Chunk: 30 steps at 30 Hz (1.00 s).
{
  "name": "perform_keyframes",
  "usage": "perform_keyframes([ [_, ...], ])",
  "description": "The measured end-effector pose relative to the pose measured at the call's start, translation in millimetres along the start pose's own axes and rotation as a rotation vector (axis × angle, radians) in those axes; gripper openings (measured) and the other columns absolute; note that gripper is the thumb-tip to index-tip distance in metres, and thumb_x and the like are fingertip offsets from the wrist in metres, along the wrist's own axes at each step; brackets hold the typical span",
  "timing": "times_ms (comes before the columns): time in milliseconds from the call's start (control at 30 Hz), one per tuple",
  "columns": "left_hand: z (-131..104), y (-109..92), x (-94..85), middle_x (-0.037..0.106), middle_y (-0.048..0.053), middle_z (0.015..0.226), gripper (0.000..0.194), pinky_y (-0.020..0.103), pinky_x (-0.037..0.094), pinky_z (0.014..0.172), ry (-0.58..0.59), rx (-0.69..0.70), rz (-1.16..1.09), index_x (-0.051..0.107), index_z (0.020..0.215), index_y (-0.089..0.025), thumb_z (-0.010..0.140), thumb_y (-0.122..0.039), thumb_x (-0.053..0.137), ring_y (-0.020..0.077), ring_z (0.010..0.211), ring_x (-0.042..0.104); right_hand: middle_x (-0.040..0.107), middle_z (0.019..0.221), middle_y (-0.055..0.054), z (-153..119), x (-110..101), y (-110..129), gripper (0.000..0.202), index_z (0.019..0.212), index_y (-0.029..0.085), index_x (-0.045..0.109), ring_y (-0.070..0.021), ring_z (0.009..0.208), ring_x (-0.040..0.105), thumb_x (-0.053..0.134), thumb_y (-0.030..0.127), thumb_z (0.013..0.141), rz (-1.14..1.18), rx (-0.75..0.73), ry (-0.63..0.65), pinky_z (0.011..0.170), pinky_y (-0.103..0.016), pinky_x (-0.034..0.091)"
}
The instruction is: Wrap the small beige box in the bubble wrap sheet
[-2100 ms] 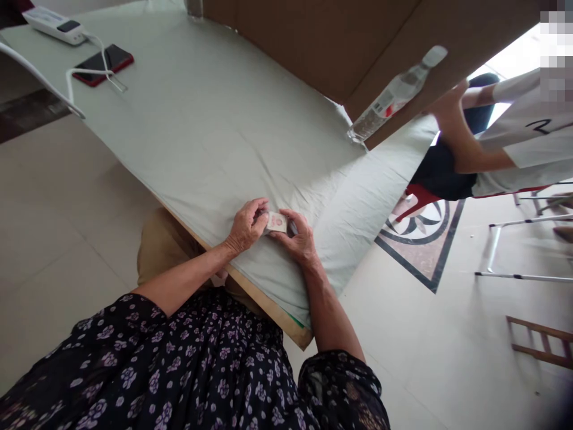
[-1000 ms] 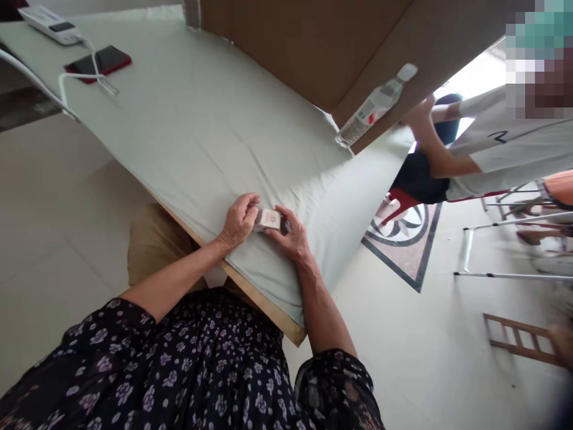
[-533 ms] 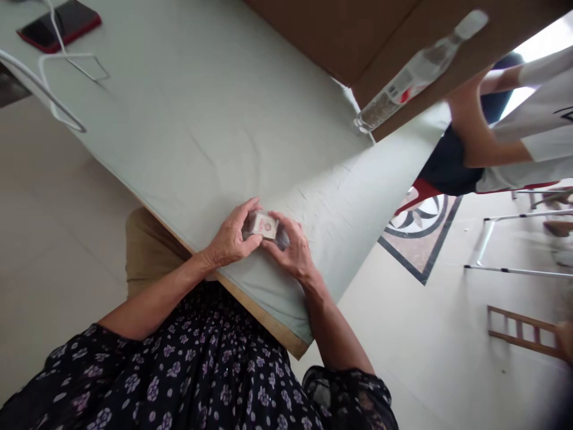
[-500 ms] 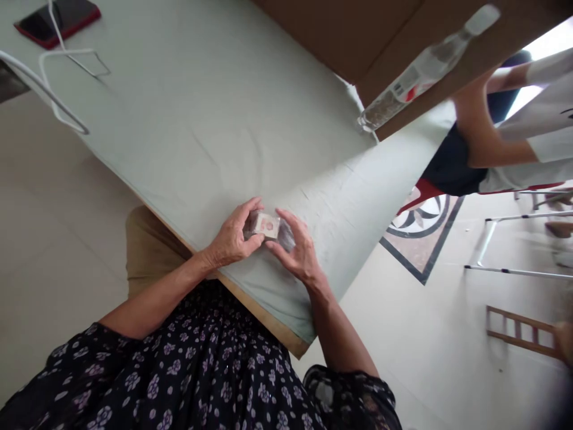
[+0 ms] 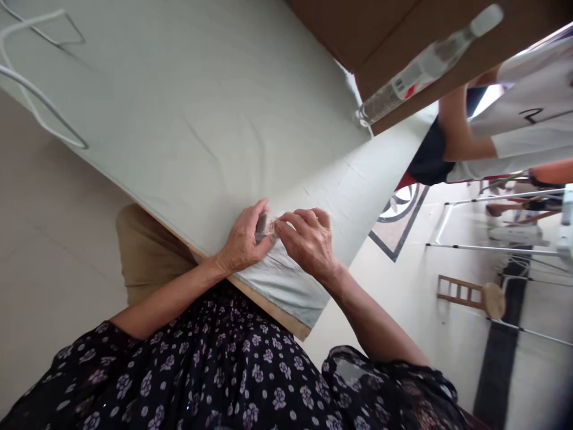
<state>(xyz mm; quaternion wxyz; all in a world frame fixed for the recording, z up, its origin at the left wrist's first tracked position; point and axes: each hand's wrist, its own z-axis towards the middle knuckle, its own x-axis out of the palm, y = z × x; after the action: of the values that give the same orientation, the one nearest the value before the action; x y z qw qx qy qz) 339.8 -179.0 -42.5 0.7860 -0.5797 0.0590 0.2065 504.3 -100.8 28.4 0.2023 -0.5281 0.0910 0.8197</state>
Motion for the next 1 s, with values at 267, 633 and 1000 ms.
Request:
perform_keyframes([
  [267,3,3,-2.8,0.06,0.019,0.141,0.071,0.049,0.048,0.115,0.02,-0.041,-0.088,0.039,0.153,-0.015,0.089,-0.028,0.064,0.0306,0.131,0.059,0.078,0.1,-0.003,17,7,-11,0.016,0.093,0.023,0.066,-0.02,0.089,0.064,0.053,0.022,0.102,0.167,0.23,0.039,0.09,-0.039,0.04],
  [633,31,-12,-12.9,0.068,0.012,0.126,0.079,0.041,0.056,0.102,0.151,-0.121,-0.055,0.042,0.153,-0.017,0.082,-0.029,0.073,0.0247,0.112,0.067,0.075,0.111,-0.006,42,-16,-36,0.022,0.094,0.024,0.063,-0.0218,0.101,0.066,0.045,0.028,0.106,0.289,0.316,-0.005,0.1,-0.043,0.04],
  [1000,41,-3,-17.6,0.065,0.015,0.136,0.068,0.041,0.053,0.105,0.14,-0.11,-0.108,0.054,0.144,-0.017,0.082,-0.035,0.074,0.0262,0.118,0.065,0.069,0.084,-0.003,79,42,-117,0.015,0.081,0.02,0.064,-0.0167,0.08,0.058,0.057,0.025,0.093,0.587,0.588,0.0,0.077,-0.032,0.044],
])
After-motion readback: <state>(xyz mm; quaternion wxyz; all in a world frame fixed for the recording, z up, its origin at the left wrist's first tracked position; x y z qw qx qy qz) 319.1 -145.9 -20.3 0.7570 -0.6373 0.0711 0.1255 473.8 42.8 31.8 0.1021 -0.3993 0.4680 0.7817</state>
